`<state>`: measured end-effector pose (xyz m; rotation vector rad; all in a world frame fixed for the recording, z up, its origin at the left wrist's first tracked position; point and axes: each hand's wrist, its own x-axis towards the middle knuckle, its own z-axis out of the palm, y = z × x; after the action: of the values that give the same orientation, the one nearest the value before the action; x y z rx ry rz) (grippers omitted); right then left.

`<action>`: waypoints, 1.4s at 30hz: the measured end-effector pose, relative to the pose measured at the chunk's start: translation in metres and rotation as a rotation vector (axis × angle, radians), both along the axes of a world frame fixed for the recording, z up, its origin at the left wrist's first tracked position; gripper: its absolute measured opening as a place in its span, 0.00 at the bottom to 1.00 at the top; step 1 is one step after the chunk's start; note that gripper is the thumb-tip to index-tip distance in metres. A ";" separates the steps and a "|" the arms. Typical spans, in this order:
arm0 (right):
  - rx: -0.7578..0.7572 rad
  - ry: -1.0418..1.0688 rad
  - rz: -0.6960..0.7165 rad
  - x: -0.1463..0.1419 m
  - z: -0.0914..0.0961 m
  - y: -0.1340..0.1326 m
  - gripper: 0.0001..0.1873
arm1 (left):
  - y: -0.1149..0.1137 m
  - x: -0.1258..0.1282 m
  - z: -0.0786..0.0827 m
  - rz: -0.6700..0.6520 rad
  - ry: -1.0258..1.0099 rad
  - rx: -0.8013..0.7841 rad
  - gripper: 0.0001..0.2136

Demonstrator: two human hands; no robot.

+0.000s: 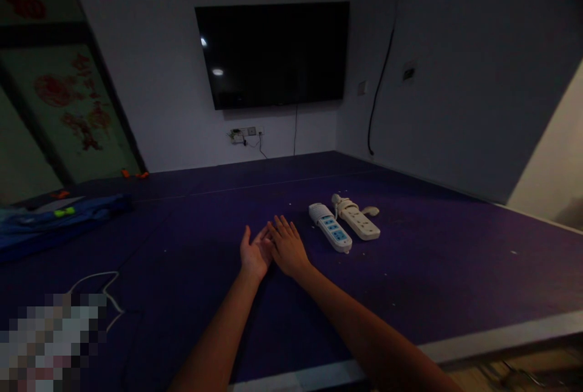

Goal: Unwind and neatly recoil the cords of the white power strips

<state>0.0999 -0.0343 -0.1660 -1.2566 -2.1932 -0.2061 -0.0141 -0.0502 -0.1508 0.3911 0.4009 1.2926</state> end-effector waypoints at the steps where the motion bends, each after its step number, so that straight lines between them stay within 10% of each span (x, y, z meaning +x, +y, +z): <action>1: -0.004 0.001 -0.018 0.001 0.000 0.002 0.28 | 0.000 0.000 0.000 -0.010 -0.011 0.013 0.27; 11: 0.022 0.003 -0.004 0.004 0.001 0.004 0.27 | 0.006 0.000 -0.002 0.035 0.032 -0.011 0.25; 21: 0.042 0.103 -0.096 0.020 0.005 0.012 0.16 | 0.015 -0.002 -0.007 0.387 0.231 -0.082 0.04; 42: 0.087 0.188 -0.160 0.033 0.004 0.023 0.14 | 0.017 -0.003 -0.004 0.401 0.217 -0.065 0.03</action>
<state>0.1334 -0.0110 -0.1623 -1.3467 -1.9072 -0.2348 -0.0174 -0.0333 -0.1544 0.4099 0.7303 1.6273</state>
